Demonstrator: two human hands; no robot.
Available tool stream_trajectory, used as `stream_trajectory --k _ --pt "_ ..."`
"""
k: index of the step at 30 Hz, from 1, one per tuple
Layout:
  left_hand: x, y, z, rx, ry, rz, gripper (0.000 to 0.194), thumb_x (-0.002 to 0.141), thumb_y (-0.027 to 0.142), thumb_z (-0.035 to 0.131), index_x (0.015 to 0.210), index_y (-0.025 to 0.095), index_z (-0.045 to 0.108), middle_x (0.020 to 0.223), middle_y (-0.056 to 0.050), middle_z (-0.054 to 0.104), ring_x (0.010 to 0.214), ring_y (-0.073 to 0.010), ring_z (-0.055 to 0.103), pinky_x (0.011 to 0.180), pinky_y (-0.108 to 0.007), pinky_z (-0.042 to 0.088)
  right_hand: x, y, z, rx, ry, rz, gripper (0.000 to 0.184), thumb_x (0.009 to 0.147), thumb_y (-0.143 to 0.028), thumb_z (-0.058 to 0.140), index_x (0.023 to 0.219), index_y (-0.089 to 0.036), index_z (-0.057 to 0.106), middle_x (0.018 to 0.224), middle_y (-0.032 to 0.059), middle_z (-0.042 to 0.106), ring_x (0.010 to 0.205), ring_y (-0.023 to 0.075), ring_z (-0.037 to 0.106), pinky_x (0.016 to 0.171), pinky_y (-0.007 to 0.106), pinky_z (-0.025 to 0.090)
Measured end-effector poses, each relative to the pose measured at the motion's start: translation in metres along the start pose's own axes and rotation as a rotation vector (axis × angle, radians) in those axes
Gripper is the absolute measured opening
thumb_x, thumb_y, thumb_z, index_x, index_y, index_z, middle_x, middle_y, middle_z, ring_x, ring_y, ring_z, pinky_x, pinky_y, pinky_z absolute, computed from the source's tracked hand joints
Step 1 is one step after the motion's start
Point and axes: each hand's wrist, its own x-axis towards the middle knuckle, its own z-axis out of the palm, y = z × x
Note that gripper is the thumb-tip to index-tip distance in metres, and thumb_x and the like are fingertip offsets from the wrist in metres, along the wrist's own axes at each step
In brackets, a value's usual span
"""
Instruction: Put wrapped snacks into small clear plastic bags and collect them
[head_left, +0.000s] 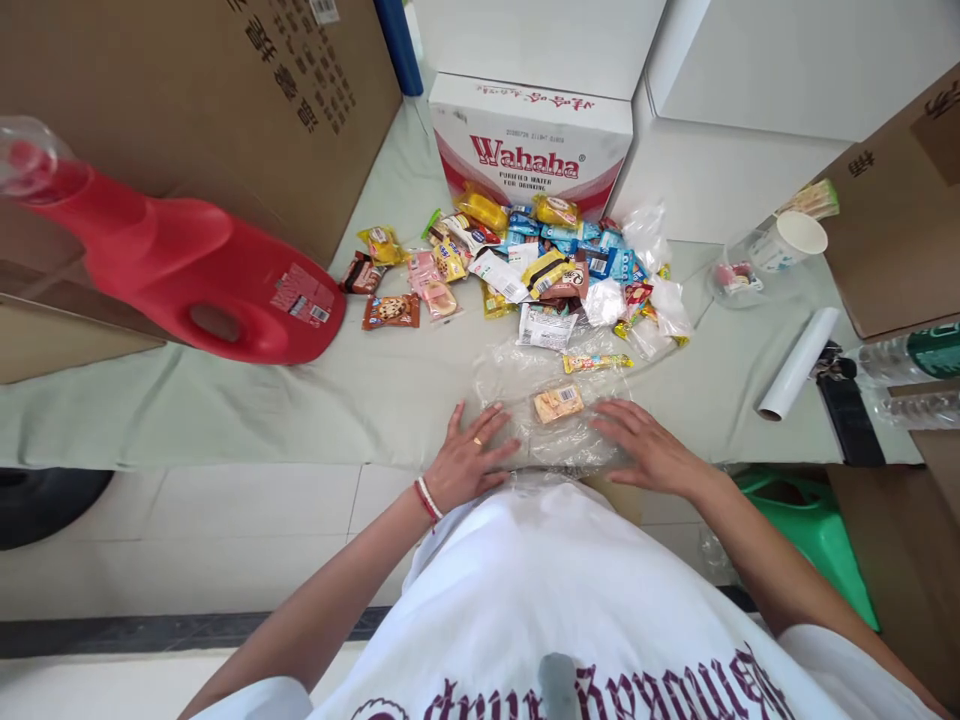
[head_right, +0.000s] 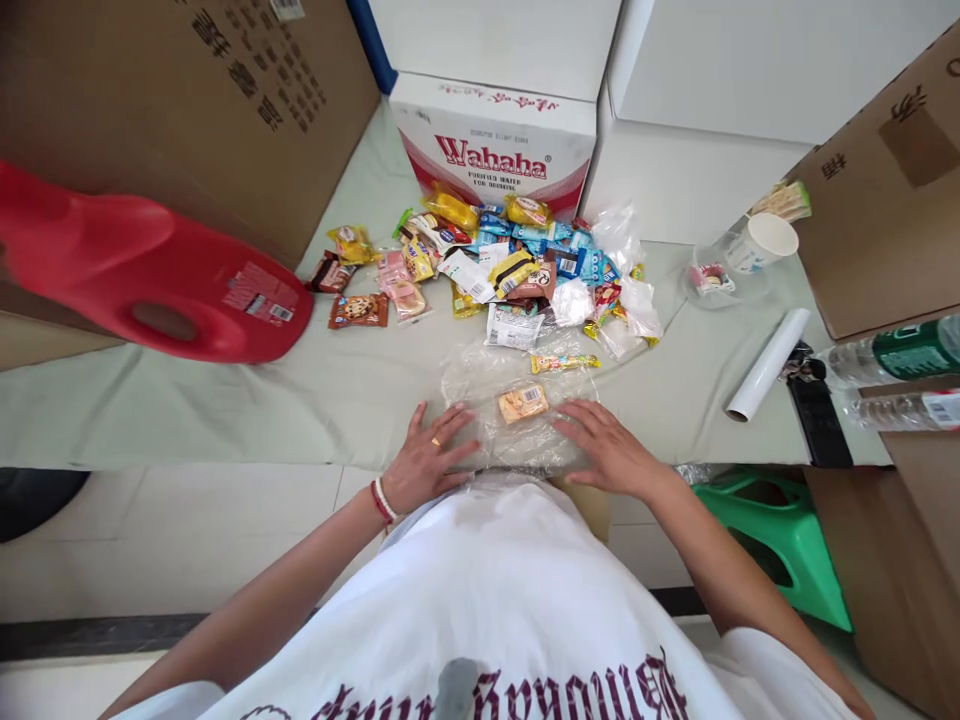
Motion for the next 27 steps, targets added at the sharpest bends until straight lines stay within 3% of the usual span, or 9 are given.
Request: stream_trajectory --k 2,4,10,14,17,19,21,24,27 --pt "-0.003 0.011 0.009 -0.041 0.083 -0.037 0.011 0.095 0.029 0.061 0.099 0.026 0.071 0.132 -0.008 0.071 0.141 -0.0295 0.053 0.125 -0.066 0.005 -0.023 0.005 0.005 -0.007 0.018 0.062 0.049 0.095 -0.038 0.065 0.142 -0.025 0.06 0.154 0.016 0.05 0.145 0.0346 0.043 0.119 0.061 0.036" --pt "-0.003 0.018 0.012 -0.136 0.169 -0.133 0.018 0.098 0.026 0.053 0.087 0.025 0.068 0.11 -0.004 0.078 0.129 -0.0239 0.063 0.126 -0.06 0.013 -0.032 0.007 0.007 0.061 0.046 0.095 0.029 0.1 -0.032 0.055 0.123 -0.025 0.071 0.14 0.0145 0.062 0.136 0.0316 0.052 0.114 0.058 0.042" --pt "0.025 0.004 -0.001 -0.271 0.348 -0.531 0.039 0.099 0.037 0.043 0.065 0.023 0.054 0.073 -0.003 0.066 0.106 -0.0228 0.066 0.115 -0.051 0.038 0.019 0.017 -0.025 0.369 0.014 0.322 0.036 0.104 -0.047 0.044 0.101 -0.022 0.07 0.085 0.0043 0.072 0.078 0.0205 0.065 0.074 0.033 0.053" --pt "0.057 -0.028 -0.015 -0.067 0.437 -0.898 0.021 0.083 0.039 0.063 0.072 0.023 0.058 0.089 -0.01 0.064 0.105 -0.0316 0.059 0.1 -0.054 0.046 0.071 0.034 -0.054 0.033 0.156 0.564 0.03 0.097 -0.042 0.054 0.11 -0.02 0.069 0.085 0.0079 0.07 0.081 0.0252 0.061 0.07 0.033 0.046" --pt "0.061 -0.037 -0.03 0.11 0.656 -1.045 0.022 0.077 0.032 0.067 0.095 0.02 0.063 0.111 -0.017 0.062 0.115 -0.0365 0.053 0.099 -0.058 0.043 0.104 0.032 -0.067 -0.259 0.289 0.545 0.028 0.097 -0.033 0.055 0.116 -0.018 0.068 0.105 0.0169 0.068 0.104 0.0344 0.056 0.079 0.04 0.045" --pt "0.056 -0.027 -0.037 0.195 0.808 -0.934 0.019 0.083 0.025 0.058 0.101 0.02 0.063 0.113 -0.016 0.062 0.116 -0.0342 0.053 0.101 -0.057 0.042 0.123 0.024 -0.067 -0.304 0.278 0.391 0.028 0.099 -0.031 0.053 0.118 -0.017 0.068 0.112 0.0181 0.065 0.111 0.0356 0.051 0.084 0.042 0.044" --pt "0.053 -0.004 -0.037 0.207 0.768 -0.653 0.023 0.089 0.019 0.049 0.105 0.022 0.066 0.111 -0.013 0.065 0.111 -0.0295 0.058 0.099 -0.051 0.043 0.143 0.015 -0.058 -0.324 0.184 0.226 0.029 0.099 -0.031 0.056 0.123 -0.017 0.066 0.114 0.0174 0.064 0.114 0.0347 0.049 0.087 0.042 0.043" --pt "0.062 0.032 -0.02 0.125 0.349 -0.223 0.038 0.092 0.016 0.049 0.122 0.028 0.067 0.12 -0.009 0.072 0.101 -0.0249 0.062 0.091 -0.045 0.045 0.168 0.009 -0.037 -0.414 0.098 0.16 0.036 0.096 -0.028 0.062 0.13 -0.015 0.062 0.117 0.018 0.063 0.114 0.0347 0.047 0.089 0.042 0.039" --pt "0.081 0.049 0.005 0.099 0.078 -0.151 0.046 0.094 0.015 0.046 0.133 0.028 0.065 0.136 -0.008 0.069 0.102 -0.0253 0.062 0.086 -0.044 0.046 0.185 0.014 -0.025 -0.47 0.085 0.21 0.029 0.098 -0.025 0.058 0.125 -0.016 0.066 0.113 0.0177 0.064 0.111 0.035 0.046 0.088 0.043 0.036"
